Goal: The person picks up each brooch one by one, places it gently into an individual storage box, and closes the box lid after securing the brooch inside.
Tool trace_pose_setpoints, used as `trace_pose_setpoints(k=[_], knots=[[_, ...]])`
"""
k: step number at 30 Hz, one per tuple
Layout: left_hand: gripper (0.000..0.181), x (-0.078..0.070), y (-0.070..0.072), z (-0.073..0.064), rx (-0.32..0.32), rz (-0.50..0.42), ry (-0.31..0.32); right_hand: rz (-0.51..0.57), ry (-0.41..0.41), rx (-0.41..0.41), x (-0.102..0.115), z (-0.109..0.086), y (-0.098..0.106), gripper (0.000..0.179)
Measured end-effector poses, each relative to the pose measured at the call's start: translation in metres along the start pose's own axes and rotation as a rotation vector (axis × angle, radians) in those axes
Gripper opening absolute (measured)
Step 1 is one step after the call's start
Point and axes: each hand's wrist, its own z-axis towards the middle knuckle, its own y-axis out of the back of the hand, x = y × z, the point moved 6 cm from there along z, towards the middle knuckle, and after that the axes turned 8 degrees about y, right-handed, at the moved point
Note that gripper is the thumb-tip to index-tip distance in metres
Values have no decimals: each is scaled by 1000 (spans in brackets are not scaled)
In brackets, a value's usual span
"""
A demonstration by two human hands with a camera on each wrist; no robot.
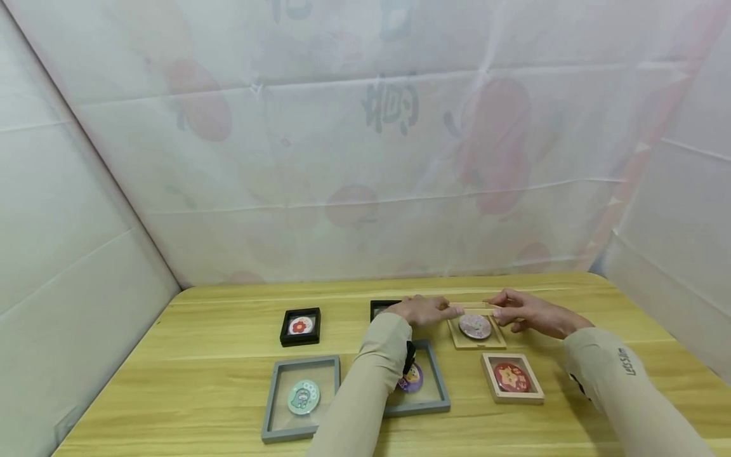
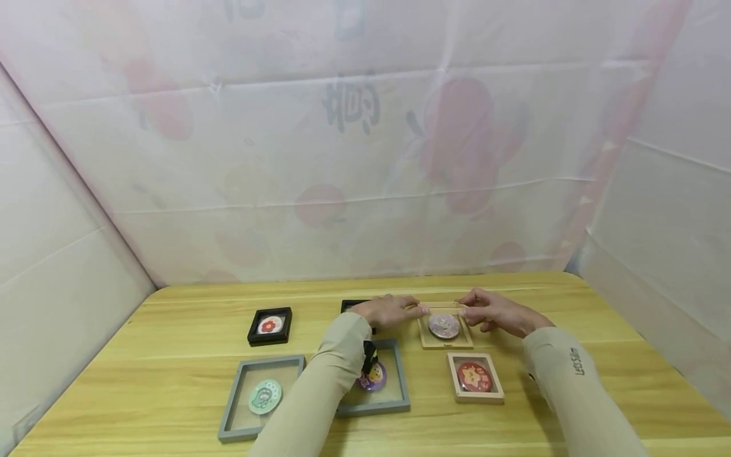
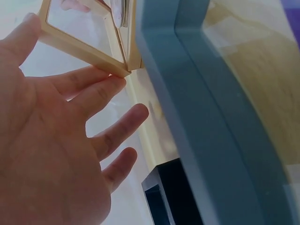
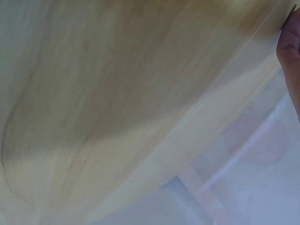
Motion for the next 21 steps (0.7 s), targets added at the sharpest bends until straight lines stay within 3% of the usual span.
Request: trace_pose_setpoints(k=[10, 21], knots=[[64, -3, 2, 1, -21, 121, -40, -160, -23, -9, 2, 1, 2, 44], [58, -6, -2, -2, -43, 200, -15, -255, 67, -25, 1, 1, 0, 44]])
